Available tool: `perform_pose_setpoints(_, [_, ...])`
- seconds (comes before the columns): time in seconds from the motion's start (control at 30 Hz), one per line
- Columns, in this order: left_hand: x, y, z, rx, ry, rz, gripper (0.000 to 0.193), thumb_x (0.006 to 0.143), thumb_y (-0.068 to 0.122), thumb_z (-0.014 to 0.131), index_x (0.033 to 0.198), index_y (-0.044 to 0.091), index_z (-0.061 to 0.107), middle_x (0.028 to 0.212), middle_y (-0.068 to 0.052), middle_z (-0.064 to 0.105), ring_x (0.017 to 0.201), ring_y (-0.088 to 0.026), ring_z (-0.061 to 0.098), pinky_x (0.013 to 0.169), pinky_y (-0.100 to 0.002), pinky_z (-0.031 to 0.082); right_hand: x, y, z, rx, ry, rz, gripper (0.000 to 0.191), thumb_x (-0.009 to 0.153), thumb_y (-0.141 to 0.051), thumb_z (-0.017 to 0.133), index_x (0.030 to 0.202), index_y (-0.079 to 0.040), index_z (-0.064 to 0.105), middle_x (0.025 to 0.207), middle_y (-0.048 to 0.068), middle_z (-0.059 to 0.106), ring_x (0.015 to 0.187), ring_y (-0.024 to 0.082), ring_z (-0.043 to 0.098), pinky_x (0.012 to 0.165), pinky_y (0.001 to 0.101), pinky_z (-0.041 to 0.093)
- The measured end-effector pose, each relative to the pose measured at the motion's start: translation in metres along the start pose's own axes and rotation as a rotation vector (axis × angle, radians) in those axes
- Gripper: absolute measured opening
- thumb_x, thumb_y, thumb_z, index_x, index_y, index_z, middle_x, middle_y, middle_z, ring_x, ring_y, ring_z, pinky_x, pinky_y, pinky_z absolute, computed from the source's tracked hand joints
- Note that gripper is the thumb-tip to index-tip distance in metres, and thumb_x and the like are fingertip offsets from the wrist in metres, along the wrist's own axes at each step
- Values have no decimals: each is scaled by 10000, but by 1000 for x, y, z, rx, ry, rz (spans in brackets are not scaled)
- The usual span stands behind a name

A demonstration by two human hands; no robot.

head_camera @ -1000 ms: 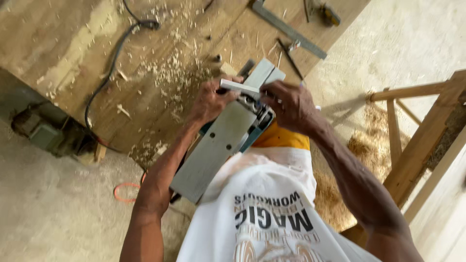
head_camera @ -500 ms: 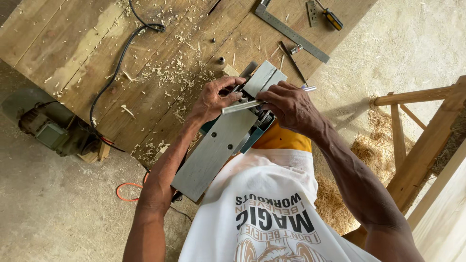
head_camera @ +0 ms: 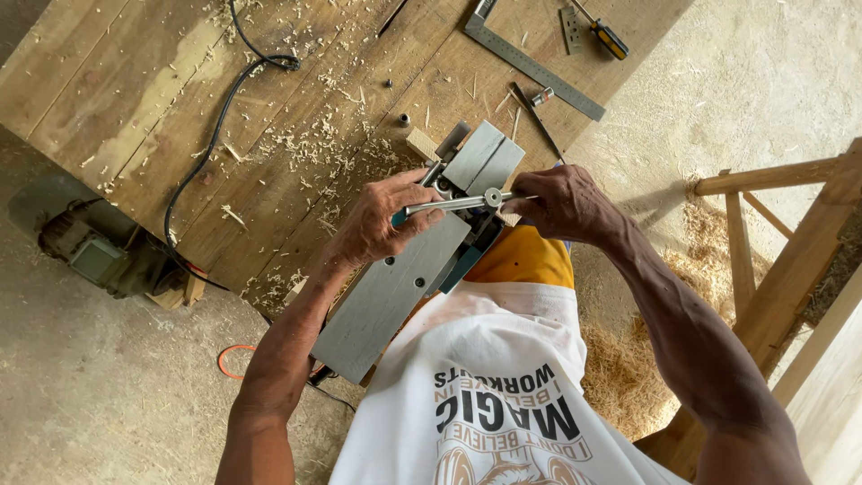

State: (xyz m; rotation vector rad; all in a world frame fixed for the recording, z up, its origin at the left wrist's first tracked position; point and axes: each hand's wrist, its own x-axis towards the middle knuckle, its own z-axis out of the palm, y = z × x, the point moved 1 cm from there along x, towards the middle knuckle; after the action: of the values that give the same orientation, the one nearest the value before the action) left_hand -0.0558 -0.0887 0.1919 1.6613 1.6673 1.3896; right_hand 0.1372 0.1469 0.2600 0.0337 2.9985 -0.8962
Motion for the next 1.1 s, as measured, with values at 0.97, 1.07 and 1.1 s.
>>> perform_pose_setpoints(0.97, [0,6,18,-118,249,-143,343,1093,354,607,1235,52,530,829,-40,754,777,-123,781,659,-264,619,-23,-28,41,-111,353,336,519,1001,-528,660,700,-106,627,533,21,507,402,167,446,408,377,316])
perform_pose_setpoints(1.07, [0,1,21,-117,247,-180,357,1065,368,606,1237,64,531,761,-21,731,710,-104,770,585,-248,612,-24,-28,45,-163,328,399,561,971,-536,697,637,-99,584,497,27,493,389,188,422,414,389,300])
perform_pose_setpoints(1.1, [0,-1,21,-105,252,-170,358,1067,371,605,1240,67,532,745,-15,726,699,-102,767,573,-248,607,-24,-28,46,-169,350,385,551,969,-526,706,645,-98,585,503,29,495,394,183,420,416,387,299])
